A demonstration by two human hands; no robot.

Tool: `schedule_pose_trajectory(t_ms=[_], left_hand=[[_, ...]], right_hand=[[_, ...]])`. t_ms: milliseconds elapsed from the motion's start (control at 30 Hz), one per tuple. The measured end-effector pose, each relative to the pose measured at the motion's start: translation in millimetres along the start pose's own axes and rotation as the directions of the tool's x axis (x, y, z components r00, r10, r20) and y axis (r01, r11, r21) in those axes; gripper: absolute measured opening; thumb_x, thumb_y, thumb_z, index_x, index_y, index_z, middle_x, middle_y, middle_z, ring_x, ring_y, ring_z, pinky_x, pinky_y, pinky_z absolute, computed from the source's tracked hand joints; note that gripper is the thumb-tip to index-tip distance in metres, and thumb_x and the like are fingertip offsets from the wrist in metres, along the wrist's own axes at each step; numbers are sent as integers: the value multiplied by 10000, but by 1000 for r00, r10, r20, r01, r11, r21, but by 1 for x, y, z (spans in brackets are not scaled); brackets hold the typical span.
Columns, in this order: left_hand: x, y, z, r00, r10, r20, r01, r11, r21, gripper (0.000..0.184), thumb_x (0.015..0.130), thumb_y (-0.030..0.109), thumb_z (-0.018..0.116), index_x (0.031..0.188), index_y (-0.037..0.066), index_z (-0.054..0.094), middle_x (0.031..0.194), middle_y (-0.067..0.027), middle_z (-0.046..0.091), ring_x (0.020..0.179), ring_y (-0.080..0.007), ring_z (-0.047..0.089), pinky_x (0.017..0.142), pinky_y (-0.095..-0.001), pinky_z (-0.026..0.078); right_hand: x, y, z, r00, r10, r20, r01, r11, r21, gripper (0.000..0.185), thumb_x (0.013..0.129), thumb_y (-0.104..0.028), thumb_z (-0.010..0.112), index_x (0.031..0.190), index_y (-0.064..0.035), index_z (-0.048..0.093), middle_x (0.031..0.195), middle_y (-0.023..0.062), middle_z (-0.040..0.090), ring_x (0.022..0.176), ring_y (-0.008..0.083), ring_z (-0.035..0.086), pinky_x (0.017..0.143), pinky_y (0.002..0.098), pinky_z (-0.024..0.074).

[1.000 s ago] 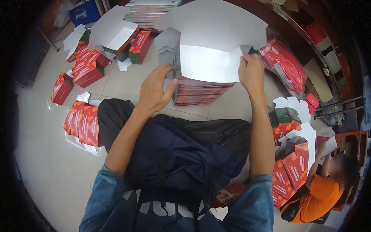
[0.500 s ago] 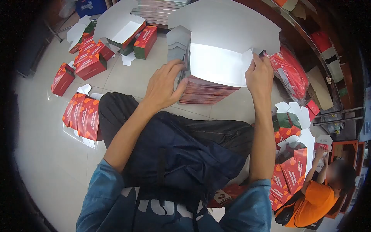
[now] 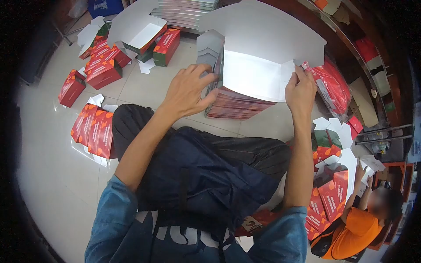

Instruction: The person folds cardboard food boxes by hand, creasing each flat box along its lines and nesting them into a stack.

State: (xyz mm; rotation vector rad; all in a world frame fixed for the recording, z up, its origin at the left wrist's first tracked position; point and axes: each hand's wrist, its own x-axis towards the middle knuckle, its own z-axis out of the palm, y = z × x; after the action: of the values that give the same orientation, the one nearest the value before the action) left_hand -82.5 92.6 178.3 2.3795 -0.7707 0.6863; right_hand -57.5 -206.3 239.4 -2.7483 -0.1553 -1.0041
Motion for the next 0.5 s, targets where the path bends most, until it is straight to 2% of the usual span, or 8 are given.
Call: schedule_pose_trajectory(t_ms=[133, 233, 433, 500], left_hand=[[5, -8, -6, 995, 56, 82, -53, 998, -40, 303, 838, 333, 618, 1016, 87, 624, 1129, -111, 564, 1037, -311, 530, 873, -427, 422], [7, -14, -2, 996, 66, 59, -62, 996, -64, 295, 828, 311, 613, 1006, 76, 619, 1133, -130, 555, 1045, -318, 526, 874, -428, 419], [11, 3, -4, 993, -58, 100, 61, 998, -25, 286, 804, 205, 561, 1035, 39, 584, 1125, -160, 544, 1049, -341, 521, 895, -441, 420], [11, 6, 1, 984, -145, 106, 156, 982, -110, 361, 796, 165, 544, 1123, 12, 536, 1163, -186, 525, 1079, -364, 507, 934, -452, 412]], right_hand=[[0, 4, -1, 1000, -8, -8, 8, 1000, 14, 253, 879, -61, 561, 1098, -9, 676, 935, 226, 617, 863, 400, 618, 780, 472, 484], [-2, 3, -1, 999, -45, -27, 44, 999, -21, 253, 886, -74, 572, 1108, -7, 675, 890, 210, 616, 835, 382, 611, 761, 454, 478], [-3, -1, 6, 998, -64, 4, 64, 997, -33, 265, 881, -59, 571, 1118, -4, 677, 902, 220, 588, 821, 401, 617, 751, 467, 493], [-2, 0, 5, 998, -62, 20, 63, 998, -21, 268, 879, -57, 571, 1120, -3, 677, 898, 224, 589, 817, 401, 617, 743, 464, 495]])
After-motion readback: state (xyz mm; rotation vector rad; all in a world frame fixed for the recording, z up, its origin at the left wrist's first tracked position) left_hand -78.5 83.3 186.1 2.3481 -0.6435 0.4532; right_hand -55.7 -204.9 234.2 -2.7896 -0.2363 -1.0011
